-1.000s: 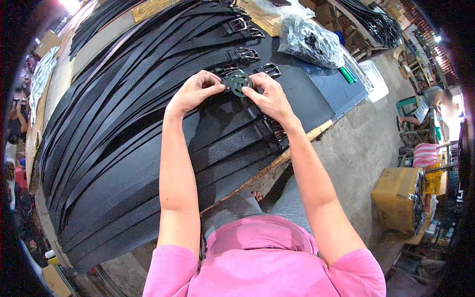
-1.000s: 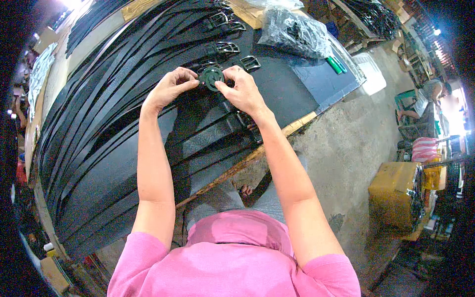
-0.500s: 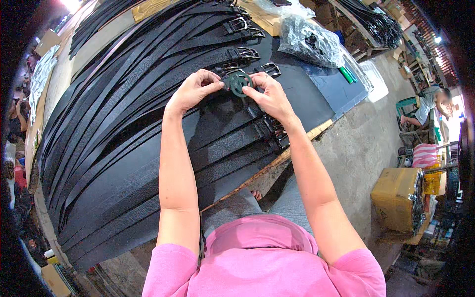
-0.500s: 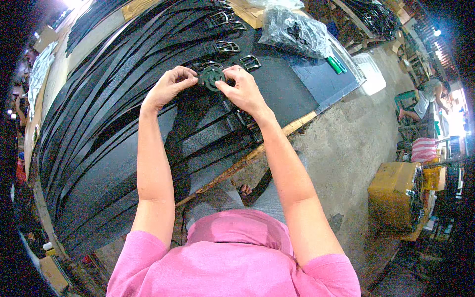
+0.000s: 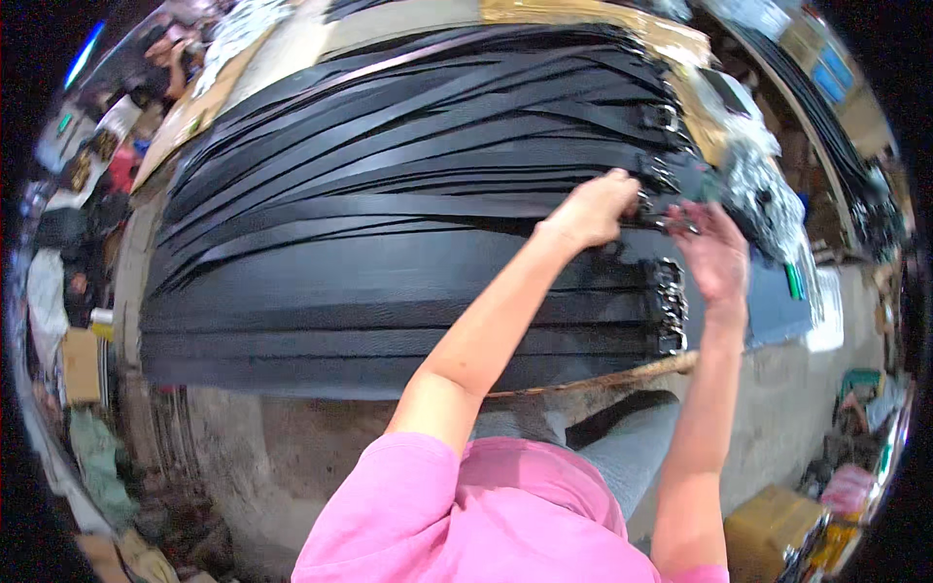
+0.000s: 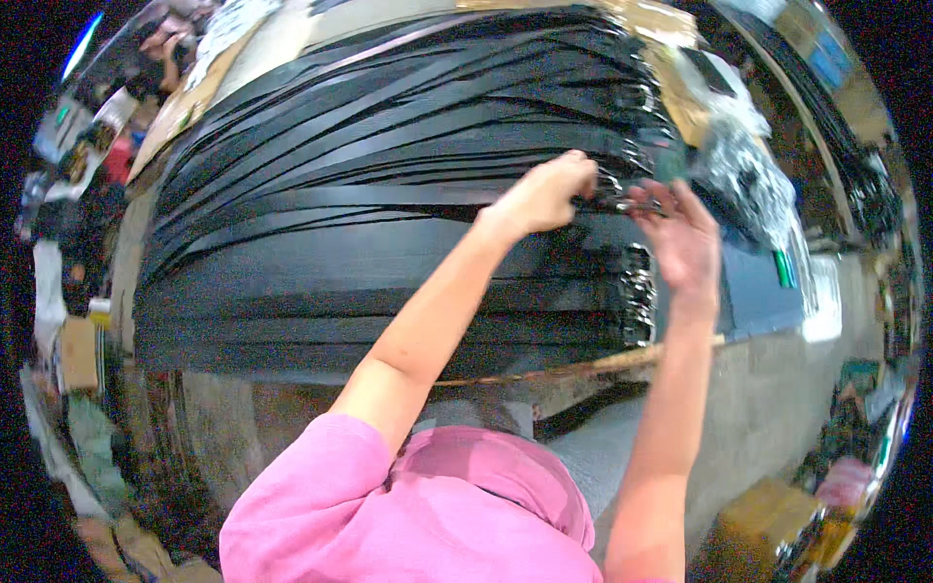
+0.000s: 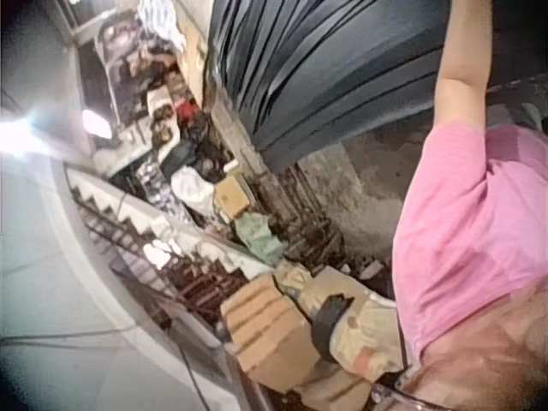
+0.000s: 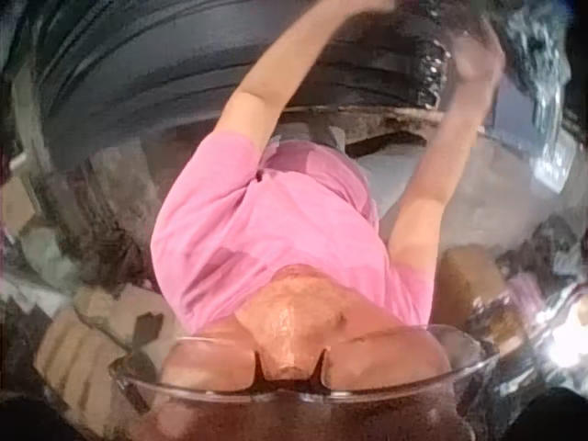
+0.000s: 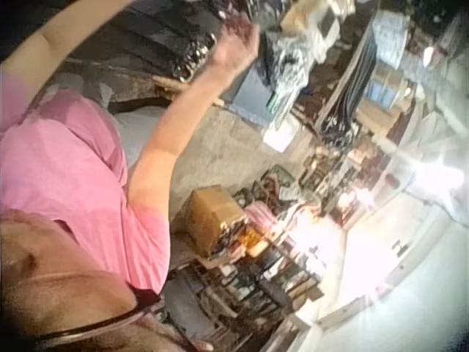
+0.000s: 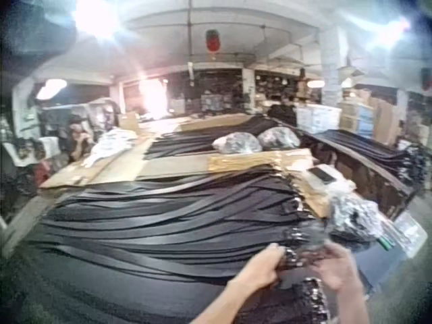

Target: Attaching hardware and buckles to leather belts at a workshop table.

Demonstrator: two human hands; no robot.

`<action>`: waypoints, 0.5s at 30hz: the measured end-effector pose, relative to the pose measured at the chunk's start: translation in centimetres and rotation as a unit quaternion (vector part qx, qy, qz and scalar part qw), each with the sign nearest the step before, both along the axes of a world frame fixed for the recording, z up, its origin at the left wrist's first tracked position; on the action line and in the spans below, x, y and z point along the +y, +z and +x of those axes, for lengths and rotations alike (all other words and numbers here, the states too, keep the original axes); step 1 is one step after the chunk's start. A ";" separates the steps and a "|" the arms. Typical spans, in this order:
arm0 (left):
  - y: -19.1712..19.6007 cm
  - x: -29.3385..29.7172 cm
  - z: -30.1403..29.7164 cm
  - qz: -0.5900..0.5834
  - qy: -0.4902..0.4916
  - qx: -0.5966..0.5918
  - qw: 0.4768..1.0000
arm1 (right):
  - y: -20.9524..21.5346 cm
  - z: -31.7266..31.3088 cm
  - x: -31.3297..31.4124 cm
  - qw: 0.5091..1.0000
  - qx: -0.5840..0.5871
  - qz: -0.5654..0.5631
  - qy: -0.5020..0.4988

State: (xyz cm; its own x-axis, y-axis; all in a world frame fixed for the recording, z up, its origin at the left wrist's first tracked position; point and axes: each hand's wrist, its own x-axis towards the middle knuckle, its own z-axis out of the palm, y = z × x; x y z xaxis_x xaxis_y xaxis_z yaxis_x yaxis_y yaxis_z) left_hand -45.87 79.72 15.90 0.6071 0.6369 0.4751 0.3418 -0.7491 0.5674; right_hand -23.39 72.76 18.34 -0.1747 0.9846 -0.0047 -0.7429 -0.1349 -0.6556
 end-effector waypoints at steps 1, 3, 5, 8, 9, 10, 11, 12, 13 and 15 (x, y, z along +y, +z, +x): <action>0.6 -0.7 0.1 -0.030 0.021 -0.019 0.999 | 0.5 0.8 0.0 0.999 0.042 0.002 0.005; 1.9 -1.8 -0.7 0.050 0.097 0.022 0.994 | 2.7 1.7 -0.7 1.000 0.012 0.007 -0.005; 2.2 -1.6 -4.7 0.090 0.146 0.054 0.984 | 4.7 1.8 -1.2 0.997 -0.029 0.075 0.018; 4.0 -2.2 -12.1 0.143 0.260 0.166 0.941 | 6.8 6.0 -1.8 0.992 -0.055 0.113 -0.029; 4.0 -2.5 -15.7 0.160 0.302 0.162 0.926 | 6.7 8.3 -1.5 0.986 -0.065 0.146 -0.050; 4.2 -2.6 -19.3 0.173 0.357 0.194 0.897 | 6.2 11.2 -0.9 0.984 -0.033 0.161 -0.066; 4.2 -2.8 -23.3 0.185 0.412 0.188 0.872 | 5.7 13.9 -0.4 0.966 -0.066 0.095 -0.232; 4.7 -3.1 -26.5 0.207 0.456 0.166 0.850 | 5.4 19.2 -0.1 0.979 -0.050 0.199 -0.022; 6.3 -3.8 -28.8 0.170 0.511 0.180 0.823 | 4.6 22.9 -0.2 0.978 -0.046 0.201 -0.014; 8.3 -4.5 -34.9 0.191 0.642 0.177 0.721 | 3.0 28.1 -0.3 0.948 -0.155 0.163 -0.227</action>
State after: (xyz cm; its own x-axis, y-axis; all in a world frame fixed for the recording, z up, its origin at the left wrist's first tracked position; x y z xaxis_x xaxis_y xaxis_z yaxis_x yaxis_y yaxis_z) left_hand -80.80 75.23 24.21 -0.2400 0.6457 0.7249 0.9656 0.2359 0.1096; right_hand 4.71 72.49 21.33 0.2266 0.9161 0.3308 -0.4407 0.3993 -0.8039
